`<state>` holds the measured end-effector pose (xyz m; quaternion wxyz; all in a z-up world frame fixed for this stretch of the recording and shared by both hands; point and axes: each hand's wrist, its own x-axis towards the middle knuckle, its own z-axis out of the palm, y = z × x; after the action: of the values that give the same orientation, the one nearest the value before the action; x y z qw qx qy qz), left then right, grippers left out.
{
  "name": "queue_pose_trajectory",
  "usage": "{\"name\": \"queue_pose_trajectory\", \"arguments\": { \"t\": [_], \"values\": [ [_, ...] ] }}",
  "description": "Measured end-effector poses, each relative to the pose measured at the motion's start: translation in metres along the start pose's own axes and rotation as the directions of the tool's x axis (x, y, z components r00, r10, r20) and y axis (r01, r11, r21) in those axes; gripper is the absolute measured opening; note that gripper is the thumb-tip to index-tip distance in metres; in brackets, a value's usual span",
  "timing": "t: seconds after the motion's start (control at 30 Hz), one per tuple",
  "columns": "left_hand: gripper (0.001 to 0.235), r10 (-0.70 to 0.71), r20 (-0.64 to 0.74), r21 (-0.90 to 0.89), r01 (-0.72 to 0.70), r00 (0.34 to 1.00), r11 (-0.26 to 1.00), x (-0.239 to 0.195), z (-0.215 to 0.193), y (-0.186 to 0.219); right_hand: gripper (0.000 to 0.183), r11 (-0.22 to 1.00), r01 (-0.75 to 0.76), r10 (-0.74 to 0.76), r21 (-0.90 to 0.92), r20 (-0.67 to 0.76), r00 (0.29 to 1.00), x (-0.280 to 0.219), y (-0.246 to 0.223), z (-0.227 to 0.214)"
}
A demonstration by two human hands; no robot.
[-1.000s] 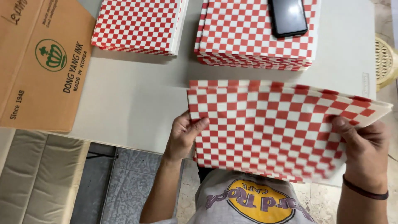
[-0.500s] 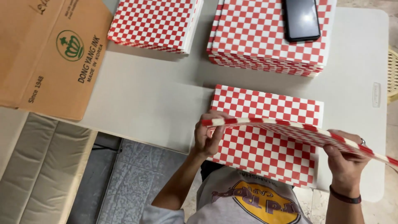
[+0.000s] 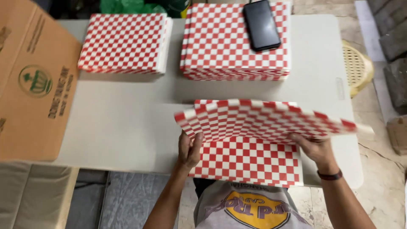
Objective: Folding and stacking checkered paper sheets on a table, occasionally inserting small white paper slips.
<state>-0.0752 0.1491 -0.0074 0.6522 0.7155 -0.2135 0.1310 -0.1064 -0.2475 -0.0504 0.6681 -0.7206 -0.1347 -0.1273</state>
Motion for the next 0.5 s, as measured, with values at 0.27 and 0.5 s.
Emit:
{"name": "queue_pose_trajectory", "arguments": {
  "t": [0.27,0.5],
  "values": [
    [0.051,-0.258,0.114,-0.022,0.262,0.959,0.965,0.026,0.003,0.062,0.027,0.96,-0.108,0.09,-0.257,-0.083,0.992,0.002,-0.06,0.005],
    [0.046,-0.916,0.28,0.3,0.881,0.286,0.367,0.053,-0.01,0.094,0.02,0.698,-0.699,0.714,0.153,-0.08,0.695,-0.02,-0.05,-0.007]
  ]
}}
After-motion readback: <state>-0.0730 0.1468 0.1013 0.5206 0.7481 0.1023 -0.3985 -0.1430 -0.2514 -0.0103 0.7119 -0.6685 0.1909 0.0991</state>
